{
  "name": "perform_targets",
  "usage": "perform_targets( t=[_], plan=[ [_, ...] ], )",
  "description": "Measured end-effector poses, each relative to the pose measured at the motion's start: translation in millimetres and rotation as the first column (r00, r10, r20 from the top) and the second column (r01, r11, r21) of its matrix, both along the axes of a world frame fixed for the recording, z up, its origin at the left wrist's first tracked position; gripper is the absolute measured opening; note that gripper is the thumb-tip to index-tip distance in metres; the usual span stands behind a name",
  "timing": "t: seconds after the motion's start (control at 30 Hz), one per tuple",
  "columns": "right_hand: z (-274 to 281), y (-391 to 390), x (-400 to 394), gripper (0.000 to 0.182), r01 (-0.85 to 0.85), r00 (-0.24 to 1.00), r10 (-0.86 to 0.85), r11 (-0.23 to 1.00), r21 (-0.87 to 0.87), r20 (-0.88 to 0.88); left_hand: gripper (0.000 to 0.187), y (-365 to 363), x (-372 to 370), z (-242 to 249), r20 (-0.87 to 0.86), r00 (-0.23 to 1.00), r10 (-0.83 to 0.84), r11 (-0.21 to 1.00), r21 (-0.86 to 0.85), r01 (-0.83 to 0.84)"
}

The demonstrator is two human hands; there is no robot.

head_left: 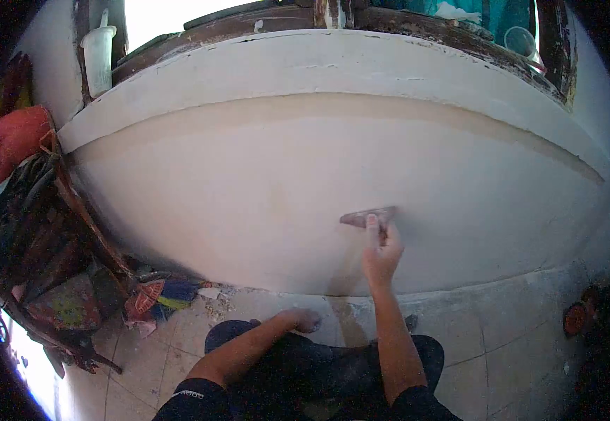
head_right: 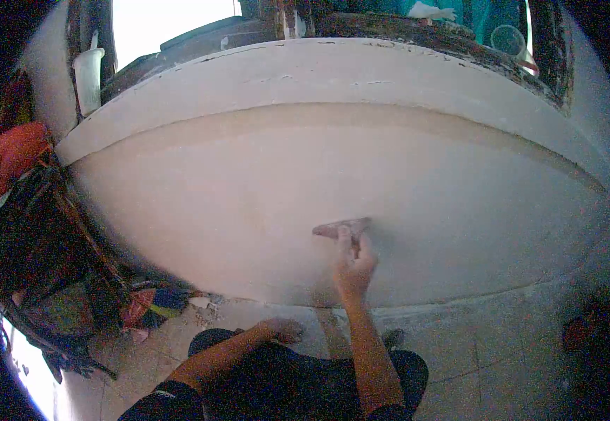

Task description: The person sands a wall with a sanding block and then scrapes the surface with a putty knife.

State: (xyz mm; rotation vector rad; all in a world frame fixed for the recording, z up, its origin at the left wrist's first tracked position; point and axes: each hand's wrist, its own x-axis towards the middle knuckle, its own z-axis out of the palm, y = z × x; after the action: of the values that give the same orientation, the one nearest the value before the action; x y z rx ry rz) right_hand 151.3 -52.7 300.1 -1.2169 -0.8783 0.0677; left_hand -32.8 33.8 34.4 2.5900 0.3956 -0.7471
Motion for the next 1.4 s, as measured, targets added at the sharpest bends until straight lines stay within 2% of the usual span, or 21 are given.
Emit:
perform_targets(
  t=[0.07,0.13,0.27,0.33,0.47,0.57,0.63,0.67,0.73,0.77,0.83,0.87,0.93,1.07,1.13,1.17,1.23,1.27,1.33,1.37,1.4],
  plan=[
    [2.1,0.0,3.2,0.029,0.107,0.992,-0.107,0.994,0.003,-0.063,0.038,5.8,-1.6,-12.1,0.041,0.999,-0.027,0.999,-0.017,0.028],
    [11.7,-3.3,4.4,0.029,0.178,0.978,-0.152,0.964,0.198,-0.139,0.039,1.1,-2.7,-2.2,0.022,0.999,0.045,0.999,-0.006,-0.045],
    [-4.1,3.9,-0.6,0.028,0.144,0.988,-0.139,0.986,0.085,-0.064,0.038,-3.4,-1.6,1.8,0.007,0.993,0.116,0.992,-0.049,-0.116],
    [-5.2,6.1,-4.8,0.028,-0.049,0.998,0.048,0.998,0.042,0.034,0.037,-5.9,0.8,-1.4,0.013,0.994,0.109,0.994,0.020,-0.109],
    [16.2,-5.9,-8.3,0.027,0.046,0.999,-0.044,0.994,0.098,-0.024,0.036,-5.5,-3.3,15.9,-0.070,0.991,0.110,0.993,-0.025,-0.112],
    [26.3,-12.9,-0.9,0.028,0.181,0.969,-0.153,0.973,0.140,-0.193,0.035,1.3,-15.0,-6.7,0.010,0.993,0.121,0.993,0.006,-0.121],
    [20.6,-9.9,4.4,0.029,0.180,0.970,-0.148,0.971,0.158,-0.194,0.034,-3.0,-29.2,17.3,0.285,0.955,-0.085,0.996,-0.008,0.091],
    [12.0,-5.0,6.1,0.029,0.182,0.969,-0.151,0.971,0.157,-0.193,0.034,-1.6,-24.0,10.9,0.285,0.955,-0.087,0.996,-0.009,0.093],
    [-2.1,3.6,4.7,0.029,0.077,0.997,-0.075,0.986,0.146,-0.015,0.034,2.5,-8.0,-7.3,0.091,0.995,-0.046,0.999,-0.016,0.048],
    [-2.8,1.1,4.4,0.029,0.078,0.997,-0.076,0.986,0.146,-0.019,0.034,1.0,-3.8,-11.2,0.088,0.995,-0.047,0.999,-0.015,0.049],
    [8.7,-9.0,-2.2,0.025,0.090,0.983,-0.074,0.992,-0.092,0.170,0.035,-7.1,0.1,3.0,-0.014,0.992,0.124,0.992,-0.011,-0.124],
    [7.1,-7.0,0.7,0.025,0.088,0.983,-0.073,0.992,-0.088,0.169,0.035,-9.6,-1.0,15.9,-0.015,0.992,0.125,0.992,-0.007,-0.125],
    [5.5,-2.9,8.9,0.028,0.122,0.992,-0.115,0.982,0.146,-0.061,0.035,-20.0,-3.0,68.4,-0.071,0.993,0.092,0.994,-0.059,-0.097],
    [17.5,-9.6,11.8,0.027,0.198,0.962,-0.153,0.962,0.190,-0.228,0.037,4.8,-2.3,-18.3,0.026,0.998,0.049,0.998,-0.035,-0.048],
    [3.9,-4.5,14.2,0.026,0.119,0.992,-0.117,0.990,0.070,-0.042,0.038,1.9,1.3,-10.0,-0.018,1.000,-0.002,1.000,-0.009,0.002],
    [-1.8,-3.3,15.8,0.026,0.120,0.992,-0.118,0.990,0.072,-0.041,0.038,0.5,0.1,-5.4,-0.016,1.000,-0.003,1.000,-0.007,0.003],
    [-0.5,-4.3,9.2,0.026,-0.053,0.953,0.092,0.989,-0.137,0.290,0.038,-20.2,-6.5,55.3,-0.003,0.998,0.064,0.998,0.000,-0.064],
    [-5.5,-1.2,10.8,0.026,-0.054,0.954,0.091,0.989,-0.134,0.286,0.038,-14.9,-8.3,42.8,-0.006,0.998,0.064,0.998,0.004,-0.064],
    [-12.3,8.3,13.1,0.025,0.081,0.984,-0.094,0.993,0.089,0.154,0.036,-2.2,-12.9,12.0,0.103,0.994,0.046,0.997,-0.073,-0.039],
    [-11.2,6.4,14.2,0.025,0.077,0.984,-0.090,0.993,0.088,0.154,0.036,-0.2,-14.2,5.3,0.102,0.993,0.050,0.996,-0.074,-0.043],
    [1.2,-1.9,12.0,0.024,0.107,0.994,-0.110,0.988,0.107,0.021,0.035,-1.5,-13.3,4.5,0.111,0.992,0.065,0.997,-0.043,-0.061]
  ],
)
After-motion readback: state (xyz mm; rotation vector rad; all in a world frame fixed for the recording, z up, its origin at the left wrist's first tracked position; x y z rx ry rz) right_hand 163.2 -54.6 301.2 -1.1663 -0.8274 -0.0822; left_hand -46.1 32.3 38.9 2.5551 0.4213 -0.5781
